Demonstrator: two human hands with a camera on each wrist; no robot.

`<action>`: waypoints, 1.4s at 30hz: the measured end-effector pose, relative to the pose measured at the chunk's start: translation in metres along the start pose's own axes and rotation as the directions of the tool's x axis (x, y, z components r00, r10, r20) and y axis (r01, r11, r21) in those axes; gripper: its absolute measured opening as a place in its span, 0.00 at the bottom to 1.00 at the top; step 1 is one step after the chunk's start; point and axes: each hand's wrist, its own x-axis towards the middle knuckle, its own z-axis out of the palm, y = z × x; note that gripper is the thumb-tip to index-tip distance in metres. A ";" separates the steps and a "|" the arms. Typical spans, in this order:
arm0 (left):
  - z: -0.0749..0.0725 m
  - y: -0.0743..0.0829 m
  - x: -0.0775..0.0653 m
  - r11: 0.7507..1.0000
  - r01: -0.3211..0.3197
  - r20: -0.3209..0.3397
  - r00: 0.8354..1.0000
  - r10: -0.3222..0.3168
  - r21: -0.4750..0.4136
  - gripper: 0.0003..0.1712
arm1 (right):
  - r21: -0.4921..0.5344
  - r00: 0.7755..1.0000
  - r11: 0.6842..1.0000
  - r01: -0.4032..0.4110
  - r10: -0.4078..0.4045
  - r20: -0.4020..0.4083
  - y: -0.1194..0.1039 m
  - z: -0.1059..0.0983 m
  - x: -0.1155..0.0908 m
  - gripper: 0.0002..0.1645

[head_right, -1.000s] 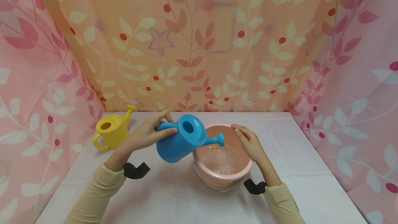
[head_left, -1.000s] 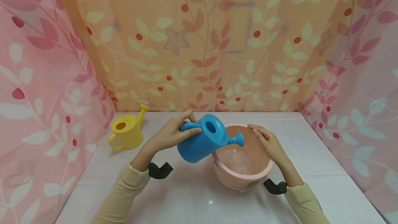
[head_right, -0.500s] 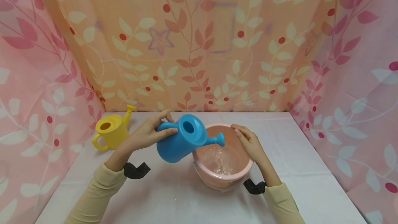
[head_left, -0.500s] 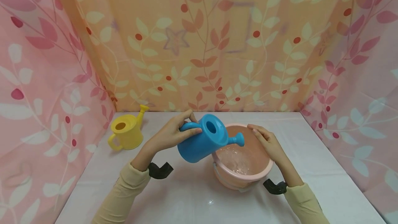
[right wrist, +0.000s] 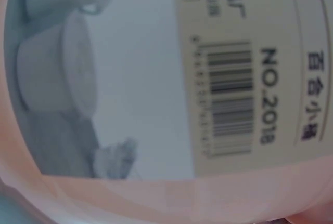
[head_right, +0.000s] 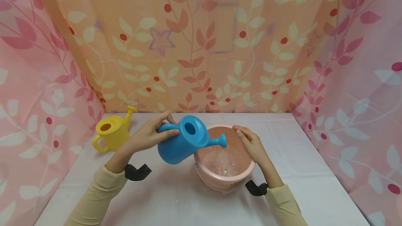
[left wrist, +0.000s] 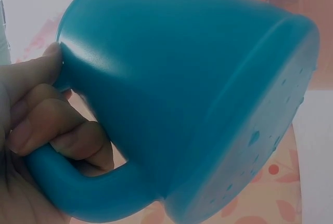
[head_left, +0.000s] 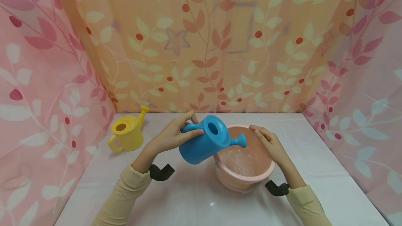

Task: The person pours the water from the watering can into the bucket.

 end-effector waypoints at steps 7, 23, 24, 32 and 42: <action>0.000 0.000 0.000 1.000 -0.001 0.000 1.000 0.001 -0.003 0.13 | -0.022 1.000 1.000 -0.003 0.003 -0.007 0.015 0.000 0.002 0.23; 0.000 -0.001 0.001 1.000 0.009 -0.003 1.000 -0.009 0.015 0.13 | -0.020 1.000 1.000 -0.001 0.000 -0.011 0.014 0.000 0.001 0.22; 0.000 -0.001 0.001 1.000 0.009 -0.002 1.000 -0.009 0.017 0.13 | -0.018 1.000 1.000 -0.002 0.002 -0.010 0.014 0.000 0.001 0.22; 0.000 0.000 0.002 1.000 0.014 -0.004 1.000 -0.014 0.022 0.13 | -0.013 1.000 1.000 -0.014 0.014 -0.011 0.013 0.000 0.001 0.23; 0.001 0.001 0.004 0.999 0.015 -0.003 1.000 -0.014 0.036 0.13 | -0.011 1.000 1.000 -0.004 0.004 -0.013 0.012 0.000 0.001 0.22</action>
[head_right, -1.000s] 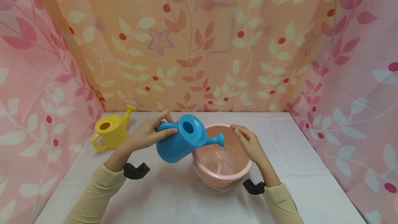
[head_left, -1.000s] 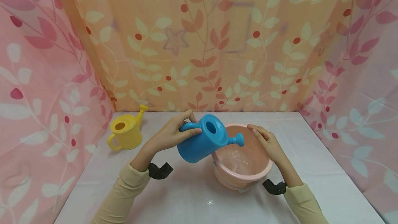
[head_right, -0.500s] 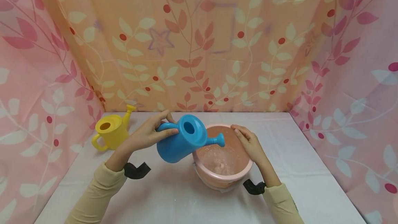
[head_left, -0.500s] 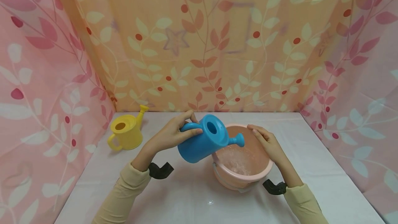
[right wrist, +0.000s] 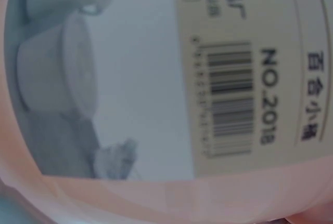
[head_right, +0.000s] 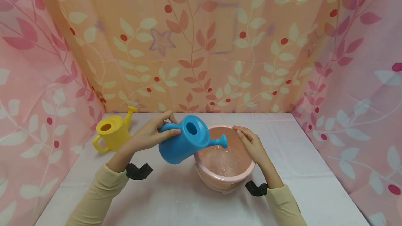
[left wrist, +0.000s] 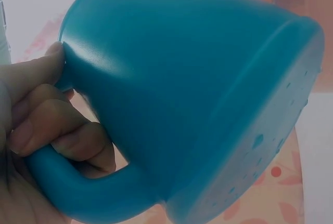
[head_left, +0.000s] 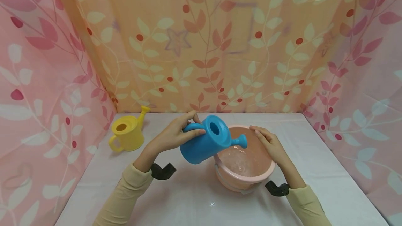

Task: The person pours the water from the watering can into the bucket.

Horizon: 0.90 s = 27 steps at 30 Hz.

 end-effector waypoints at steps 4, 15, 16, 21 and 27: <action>0.000 0.000 0.002 1.000 -0.006 0.003 1.000 0.006 -0.004 0.13 | 0.003 1.000 1.000 0.012 -0.012 0.000 0.001 0.000 0.001 0.22; 0.000 0.003 0.005 1.000 -0.003 0.006 1.000 0.003 -0.011 0.13 | -0.009 1.000 1.000 -0.007 0.007 0.010 -0.034 0.002 -0.005 0.23; 0.000 0.003 0.005 1.000 -0.003 0.005 1.000 0.003 -0.009 0.13 | -0.011 1.000 1.000 -0.007 0.007 0.009 -0.034 0.002 -0.005 0.23; 0.000 0.005 0.005 1.000 0.007 0.006 1.000 -0.007 -0.005 0.13 | -0.008 1.000 1.000 0.001 -0.001 0.009 -0.029 0.002 -0.004 0.22; 0.000 0.005 0.006 1.000 0.019 0.003 1.000 -0.019 0.008 0.13 | 0.003 1.000 1.000 0.002 -0.002 0.010 -0.006 0.000 0.000 0.22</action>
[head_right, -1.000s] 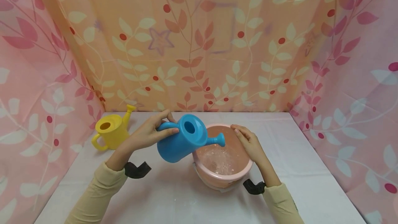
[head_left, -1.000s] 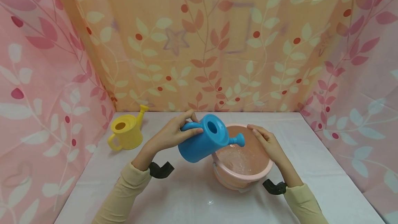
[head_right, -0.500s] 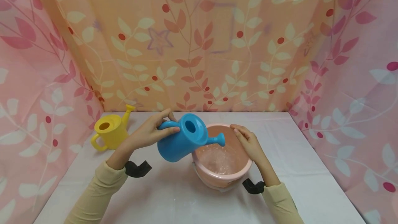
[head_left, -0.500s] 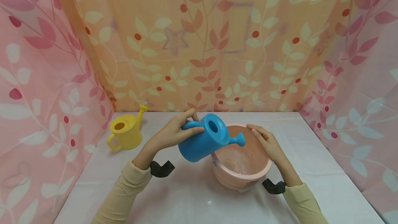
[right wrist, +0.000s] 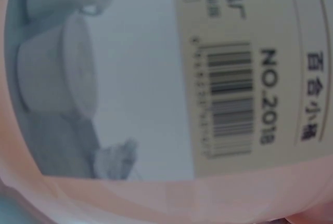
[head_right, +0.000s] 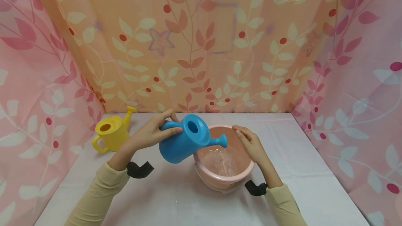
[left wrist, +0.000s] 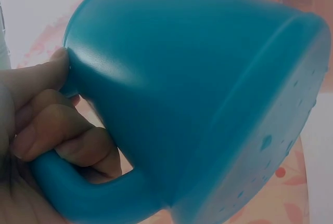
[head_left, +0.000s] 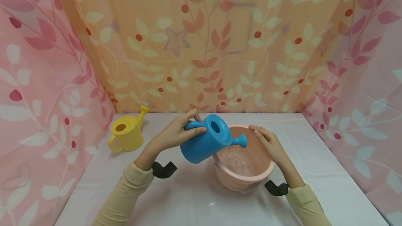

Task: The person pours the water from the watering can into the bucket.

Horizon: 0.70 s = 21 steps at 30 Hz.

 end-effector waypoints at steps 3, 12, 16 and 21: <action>0.000 0.000 0.000 1.000 0.003 -0.001 1.000 -0.003 0.000 0.13 | 0.001 1.000 1.000 0.004 -0.004 -0.005 0.005 0.000 0.000 0.22; 0.000 0.001 0.002 1.000 0.017 0.000 1.000 -0.017 -0.009 0.13 | 0.008 1.000 1.000 0.005 -0.005 -0.013 0.005 0.001 0.000 0.22; 0.001 0.001 0.003 0.999 0.027 0.001 1.000 -0.027 -0.026 0.13 | 0.003 1.000 1.000 0.009 -0.009 -0.010 0.006 0.001 0.000 0.22; 0.001 0.000 0.003 0.999 0.043 -0.005 0.999 -0.043 -0.034 0.13 | 0.001 1.000 1.000 0.015 -0.015 -0.009 0.008 0.001 0.001 0.22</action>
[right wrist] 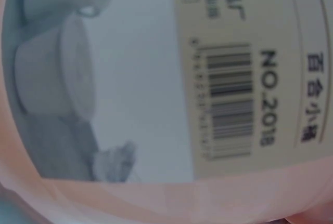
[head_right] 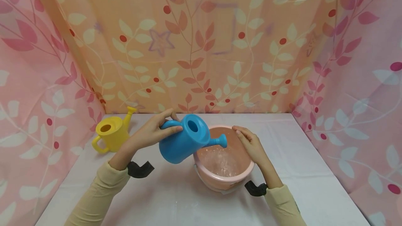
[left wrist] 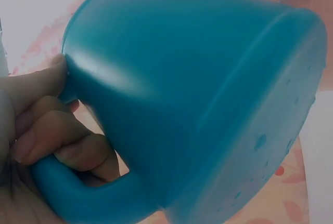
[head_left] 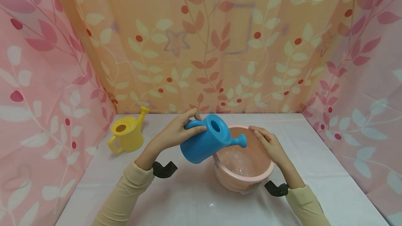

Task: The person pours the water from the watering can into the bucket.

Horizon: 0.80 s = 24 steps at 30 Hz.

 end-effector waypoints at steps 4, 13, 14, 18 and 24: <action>0.000 -0.001 0.000 1.000 -0.012 -0.025 1.000 0.012 -0.011 0.12 | -0.009 1.000 1.000 0.000 0.000 -0.002 0.001 0.000 0.000 0.22; 0.005 -0.004 0.000 0.999 -0.050 -0.123 0.991 0.051 0.014 0.11 | -0.003 1.000 1.000 0.012 -0.012 -0.004 0.001 0.000 0.000 0.21; 0.005 -0.004 0.000 0.999 -0.052 -0.132 0.990 0.054 0.015 0.11 | 0.000 1.000 1.000 0.012 -0.012 -0.005 0.001 0.000 0.000 0.21; 0.007 -0.005 0.000 0.998 -0.062 -0.167 0.984 0.066 0.032 0.10 | 0.009 1.000 1.000 0.006 -0.006 -0.006 0.001 0.000 -0.001 0.22; 0.009 -0.006 0.000 0.996 -0.080 -0.193 0.977 0.087 0.042 0.11 | 0.010 1.000 1.000 -0.004 0.004 0.003 -0.011 0.000 -0.002 0.22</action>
